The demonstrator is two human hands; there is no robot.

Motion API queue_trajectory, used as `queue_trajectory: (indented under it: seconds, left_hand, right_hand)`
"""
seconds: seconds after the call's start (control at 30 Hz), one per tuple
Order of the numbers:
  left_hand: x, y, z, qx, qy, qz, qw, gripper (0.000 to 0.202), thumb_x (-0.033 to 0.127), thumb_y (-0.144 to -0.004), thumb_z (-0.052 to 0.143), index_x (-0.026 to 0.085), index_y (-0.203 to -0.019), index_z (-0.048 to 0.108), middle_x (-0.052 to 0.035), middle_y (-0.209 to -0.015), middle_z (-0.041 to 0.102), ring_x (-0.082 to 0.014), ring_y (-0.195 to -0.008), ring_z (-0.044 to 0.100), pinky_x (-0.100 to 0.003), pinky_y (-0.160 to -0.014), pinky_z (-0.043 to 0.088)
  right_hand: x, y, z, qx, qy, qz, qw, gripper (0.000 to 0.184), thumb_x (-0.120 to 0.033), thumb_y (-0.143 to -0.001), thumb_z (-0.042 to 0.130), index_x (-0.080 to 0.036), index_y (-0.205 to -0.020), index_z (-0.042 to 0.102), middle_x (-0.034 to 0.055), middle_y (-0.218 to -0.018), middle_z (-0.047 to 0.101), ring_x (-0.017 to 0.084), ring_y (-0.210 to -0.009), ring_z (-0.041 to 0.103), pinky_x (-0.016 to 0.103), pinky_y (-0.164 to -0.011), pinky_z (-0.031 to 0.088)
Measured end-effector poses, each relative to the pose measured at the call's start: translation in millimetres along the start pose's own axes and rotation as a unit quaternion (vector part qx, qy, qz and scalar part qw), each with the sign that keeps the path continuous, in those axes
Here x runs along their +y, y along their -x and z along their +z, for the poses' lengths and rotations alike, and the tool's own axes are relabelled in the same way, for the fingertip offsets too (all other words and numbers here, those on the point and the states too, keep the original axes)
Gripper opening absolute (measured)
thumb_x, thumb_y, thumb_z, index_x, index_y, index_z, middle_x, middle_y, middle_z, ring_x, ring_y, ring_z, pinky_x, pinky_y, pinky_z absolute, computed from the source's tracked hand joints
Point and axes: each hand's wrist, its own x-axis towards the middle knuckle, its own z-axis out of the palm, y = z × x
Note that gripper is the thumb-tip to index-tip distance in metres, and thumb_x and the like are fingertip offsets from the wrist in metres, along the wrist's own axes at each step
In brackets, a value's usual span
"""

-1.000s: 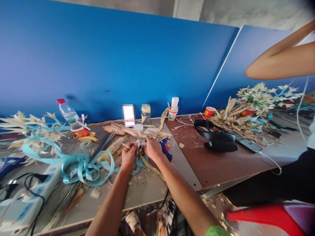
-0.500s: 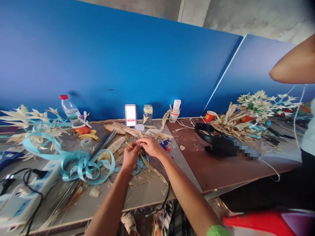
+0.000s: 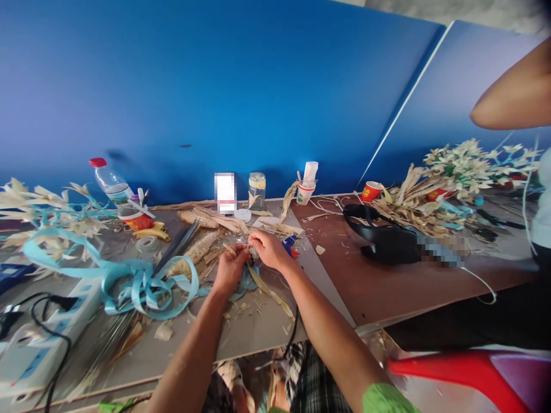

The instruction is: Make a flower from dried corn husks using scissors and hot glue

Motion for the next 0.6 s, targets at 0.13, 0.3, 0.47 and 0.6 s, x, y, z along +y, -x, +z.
queue_trajectory:
  seconds: [0.13,0.3,0.47,0.6]
  left_hand:
    - [0.2,0.4,-1.1,0.005,-0.008,0.004,1.000,0.027,0.040,-0.070,0.064,0.014,-0.074,0.058,0.0033,-0.057,0.053,-0.0060,-0.046,0.036,-0.020,-0.047,0.025]
    - [-0.2,0.8,-2.2,0.000,0.032,-0.005,0.999,0.028,0.042,-0.071,0.063,0.014,-0.075,0.057,0.0043,-0.058,0.050,-0.0054,-0.047,0.037,-0.020,-0.048,0.026]
    - [1.4,0.7,-0.9,0.010,0.045,-0.010,0.999,0.026,0.036,-0.066,0.067,0.015,-0.078,0.057,0.0057,-0.055,0.049,-0.0053,-0.046,0.036,-0.020,-0.047,0.026]
    - [4.8,2.0,0.2,0.042,0.014,0.023,0.999,0.022,0.034,-0.066,0.065,0.015,-0.072,0.056,0.0064,-0.052,0.048,-0.0058,-0.045,0.036,-0.020,-0.047,0.027]
  right_hand:
    - [0.5,-0.1,-0.4,0.023,-0.015,0.016,0.999,0.017,-0.018,-0.085,0.042,-0.018,-0.075,0.056,0.0003,-0.068,0.057,0.013,-0.064,0.048,0.022,-0.063,0.036]
    - [-0.4,0.5,3.2,0.021,-0.013,0.032,0.999,0.016,-0.020,-0.085,0.042,-0.018,-0.076,0.056,-0.0003,-0.066,0.056,0.013,-0.062,0.047,0.022,-0.061,0.035]
    - [-2.4,1.3,6.6,0.023,-0.014,0.035,0.999,0.016,-0.022,-0.085,0.043,-0.018,-0.077,0.057,0.0000,-0.067,0.057,0.013,-0.062,0.048,0.022,-0.061,0.035]
    - [-5.9,1.9,7.6,0.020,-0.013,0.041,0.999,0.017,-0.023,-0.085,0.043,-0.018,-0.077,0.057,0.0002,-0.066,0.056,0.013,-0.062,0.048,0.022,-0.060,0.035]
